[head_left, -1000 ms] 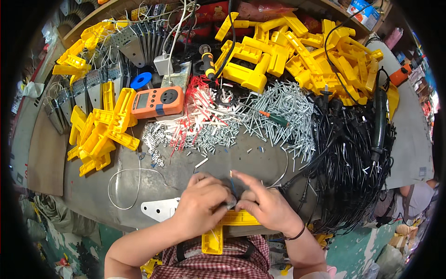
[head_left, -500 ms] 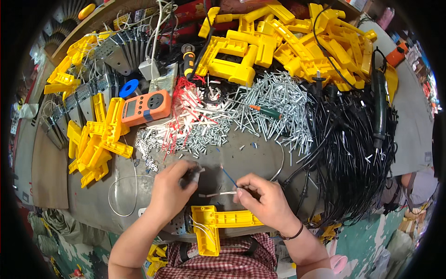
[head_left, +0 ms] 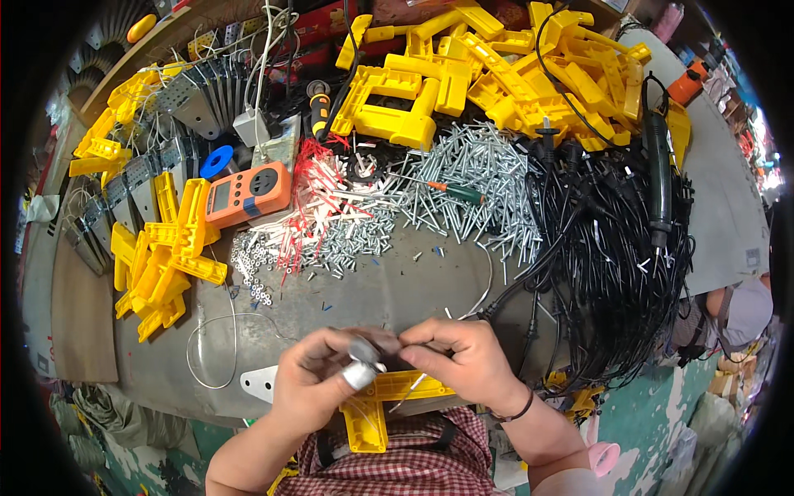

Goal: The person assembles an electrical heating tool component by installing electrical wiring into a yellow plastic housing, soldering connections to a metal heating element with a soldering iron, and securing parts with screws using a manual screwdriver and an electric screwdriver.

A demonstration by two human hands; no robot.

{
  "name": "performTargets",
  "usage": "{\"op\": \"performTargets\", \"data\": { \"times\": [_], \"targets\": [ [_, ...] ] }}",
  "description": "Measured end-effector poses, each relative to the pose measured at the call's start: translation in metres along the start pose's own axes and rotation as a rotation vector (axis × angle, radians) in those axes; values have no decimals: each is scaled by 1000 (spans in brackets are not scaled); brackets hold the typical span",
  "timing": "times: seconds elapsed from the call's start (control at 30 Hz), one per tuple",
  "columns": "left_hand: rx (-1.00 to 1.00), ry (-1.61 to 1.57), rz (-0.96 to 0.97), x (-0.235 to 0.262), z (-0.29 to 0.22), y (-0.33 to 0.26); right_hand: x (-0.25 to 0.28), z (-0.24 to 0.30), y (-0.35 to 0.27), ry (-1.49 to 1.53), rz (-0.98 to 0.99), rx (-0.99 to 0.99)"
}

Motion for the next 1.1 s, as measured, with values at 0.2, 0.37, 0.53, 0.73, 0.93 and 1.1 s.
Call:
{"op": "performTargets", "data": {
  "times": [0.2,0.37,0.53,0.73,0.93,1.1],
  "targets": [
    [205,-137,-168,8,-1,1,-1,18,-2,-354,-126,196],
    [111,-78,-154,8,3,0,-6,24,0,-425,-157,226],
    [-40,448,-1,11,-3,3,-7,14,-1,-608,-138,327],
    [-87,520,-55,12,-9,9,-1,28,9,-437,3,222],
    [81,461,46,4,-5,10,5,22,10,-317,157,131],
    [-45,694,4,6,-19,11,3,18,12,-322,100,113]
  ]
}}
Point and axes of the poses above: each hand's wrist, its own y-axis towards the middle knuckle, its own x-axis out of the back of the hand, z = x × y, the point moved 2 cm from there along y, towards the middle knuckle, and after that the axes turned 7 degrees about -y, right-handed, at the moved point
